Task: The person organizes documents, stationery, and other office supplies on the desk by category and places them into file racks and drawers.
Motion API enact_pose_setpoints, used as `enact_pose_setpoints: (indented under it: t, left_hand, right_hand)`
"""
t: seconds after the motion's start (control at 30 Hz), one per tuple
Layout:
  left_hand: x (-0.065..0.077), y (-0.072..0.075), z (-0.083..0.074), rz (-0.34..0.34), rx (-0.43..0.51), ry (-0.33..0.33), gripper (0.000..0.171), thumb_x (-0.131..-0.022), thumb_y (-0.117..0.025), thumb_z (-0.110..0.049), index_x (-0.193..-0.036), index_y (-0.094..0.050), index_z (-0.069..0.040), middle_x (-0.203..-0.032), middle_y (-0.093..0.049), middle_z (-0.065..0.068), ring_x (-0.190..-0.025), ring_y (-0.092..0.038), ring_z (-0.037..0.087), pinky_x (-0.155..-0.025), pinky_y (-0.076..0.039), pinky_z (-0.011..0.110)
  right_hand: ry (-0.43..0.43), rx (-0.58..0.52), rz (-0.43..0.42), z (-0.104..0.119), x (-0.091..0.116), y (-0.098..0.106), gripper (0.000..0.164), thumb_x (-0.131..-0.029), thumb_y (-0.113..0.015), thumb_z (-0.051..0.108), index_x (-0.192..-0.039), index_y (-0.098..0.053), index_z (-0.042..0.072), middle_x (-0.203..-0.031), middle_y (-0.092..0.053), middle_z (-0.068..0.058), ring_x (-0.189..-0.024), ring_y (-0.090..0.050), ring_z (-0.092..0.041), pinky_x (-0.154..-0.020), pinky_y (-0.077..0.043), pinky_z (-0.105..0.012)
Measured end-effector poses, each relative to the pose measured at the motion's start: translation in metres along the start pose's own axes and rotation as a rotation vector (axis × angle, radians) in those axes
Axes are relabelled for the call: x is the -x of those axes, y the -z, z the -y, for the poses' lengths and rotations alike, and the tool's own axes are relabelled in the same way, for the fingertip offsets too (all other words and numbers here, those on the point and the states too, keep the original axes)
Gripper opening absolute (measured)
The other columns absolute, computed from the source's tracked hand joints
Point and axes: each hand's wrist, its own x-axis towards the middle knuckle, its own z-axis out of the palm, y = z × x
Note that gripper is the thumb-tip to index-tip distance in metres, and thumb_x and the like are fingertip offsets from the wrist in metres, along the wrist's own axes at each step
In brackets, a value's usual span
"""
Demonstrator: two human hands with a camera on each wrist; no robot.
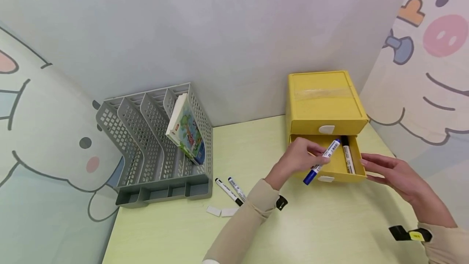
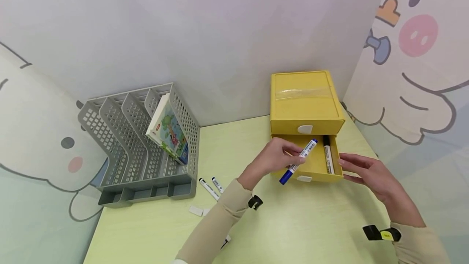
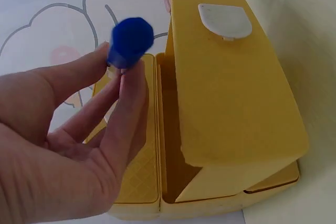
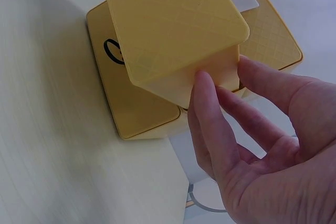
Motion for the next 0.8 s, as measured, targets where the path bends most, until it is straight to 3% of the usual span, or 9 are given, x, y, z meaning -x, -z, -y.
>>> enact_pose_setpoints:
  t: [0.2, 0.4, 0.6, 0.8]
  left_hand:
    - [-0.013, -0.005, -0.004, -0.019, 0.102, 0.131, 0.017, -0.086, -0.084, -0.012, -0.098, -0.080, -0.001, -0.077, -0.068, -0.001, -0.061, -0.064, 0.012, -0.056, -0.056, 0.024]
    - [-0.027, -0.016, -0.004, -0.043, 0.185, 0.237, 0.015, -0.087, -0.084, -0.010, -0.096, -0.079, 0.002, -0.075, -0.068, 0.002, -0.062, -0.066, 0.014, -0.065, -0.061, 0.033]
    - [-0.043, -0.035, -0.003, -0.148, 0.270, 0.364, 0.012, -0.086, -0.085, -0.010, -0.091, -0.079, -0.001, -0.073, -0.067, 0.003, -0.063, -0.071, 0.020, -0.075, -0.062, 0.040]
    - [-0.056, -0.050, 0.000, -0.241, 0.418, 0.401, 0.010, -0.086, -0.082, -0.001, -0.083, -0.074, 0.004, -0.070, -0.066, 0.007, -0.068, -0.073, 0.024, -0.075, -0.062, 0.040]
  right_hand:
    - [0.001, 0.012, -0.004, 0.000, -0.002, -0.001, 0.031, -0.106, -0.060, 0.019, -0.136, -0.065, 0.017, -0.114, -0.064, 0.029, -0.099, -0.068, 0.003, -0.080, -0.060, -0.029]
    - [-0.002, 0.002, 0.001, 0.000, -0.002, 0.000, 0.029, -0.106, -0.059, 0.019, -0.134, -0.067, 0.022, -0.114, -0.064, 0.028, -0.098, -0.068, 0.001, -0.081, -0.061, -0.029]
    - [-0.014, -0.013, -0.006, -0.001, 0.000, -0.001, 0.028, -0.106, -0.059, 0.019, -0.131, -0.068, 0.027, -0.113, -0.066, 0.027, -0.099, -0.068, 0.002, -0.081, -0.060, -0.030]
    - [-0.005, -0.050, 0.009, 0.000, 0.000, -0.001, 0.028, -0.107, -0.057, 0.016, -0.129, -0.070, 0.029, -0.114, -0.067, 0.025, -0.099, -0.068, 0.001, -0.081, -0.060, -0.029]
